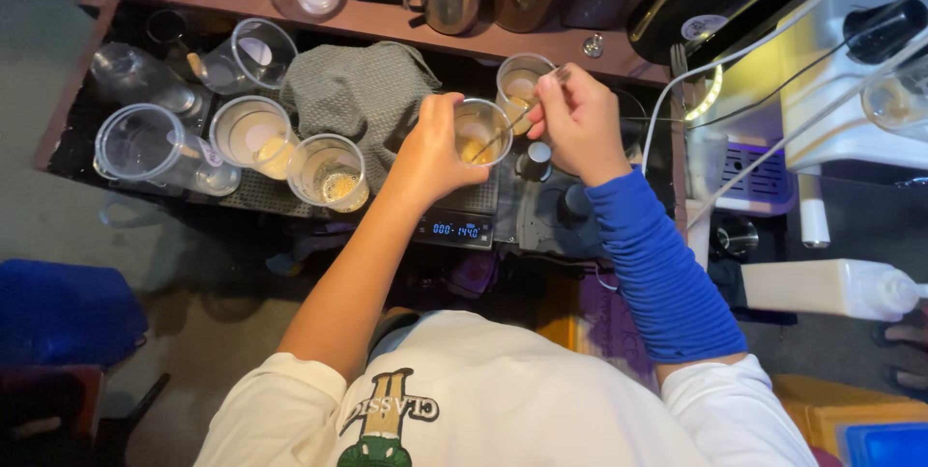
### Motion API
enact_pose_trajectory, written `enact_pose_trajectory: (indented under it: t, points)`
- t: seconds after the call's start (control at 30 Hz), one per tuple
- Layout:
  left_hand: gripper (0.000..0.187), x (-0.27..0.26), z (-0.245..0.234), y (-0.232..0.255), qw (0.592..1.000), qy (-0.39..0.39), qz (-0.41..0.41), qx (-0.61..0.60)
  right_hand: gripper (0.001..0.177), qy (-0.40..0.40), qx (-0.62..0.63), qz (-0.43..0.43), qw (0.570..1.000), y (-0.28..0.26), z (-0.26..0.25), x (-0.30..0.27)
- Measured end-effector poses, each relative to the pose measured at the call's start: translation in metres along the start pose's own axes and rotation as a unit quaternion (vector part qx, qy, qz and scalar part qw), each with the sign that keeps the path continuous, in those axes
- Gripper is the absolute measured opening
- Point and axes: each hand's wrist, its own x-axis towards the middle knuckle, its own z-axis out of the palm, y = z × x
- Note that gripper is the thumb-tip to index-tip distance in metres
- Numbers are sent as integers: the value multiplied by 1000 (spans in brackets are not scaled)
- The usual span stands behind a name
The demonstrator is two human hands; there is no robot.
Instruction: The person prepares multiple beverages at a service station, using a digital scale to measure ingredients. They pour liquids from squeeze bottles and a carton into plastic cups, stir the contents with a long spoon, and handle various containers on a cluttered counter.
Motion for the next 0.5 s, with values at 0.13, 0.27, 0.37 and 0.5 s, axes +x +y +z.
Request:
enact_pose_trajectory:
  t: [0.13,0.27,0.37,0.5]
  points:
    - [98,-4,0,-1,1000,28,5,-2,37,-17,-115,71,991,3,5,1]
    - [111,-16,-12,12,998,36,43,7,34,107,-57,-1,993,20,-8,-52]
    - [115,-24,-37,19,993,69,95,-23,4,55,-234,-77,968,52,16,-112]
    - [71,-36,-97,2,986,114,120,7,44,-110,-340,-119,926,101,51,-174]
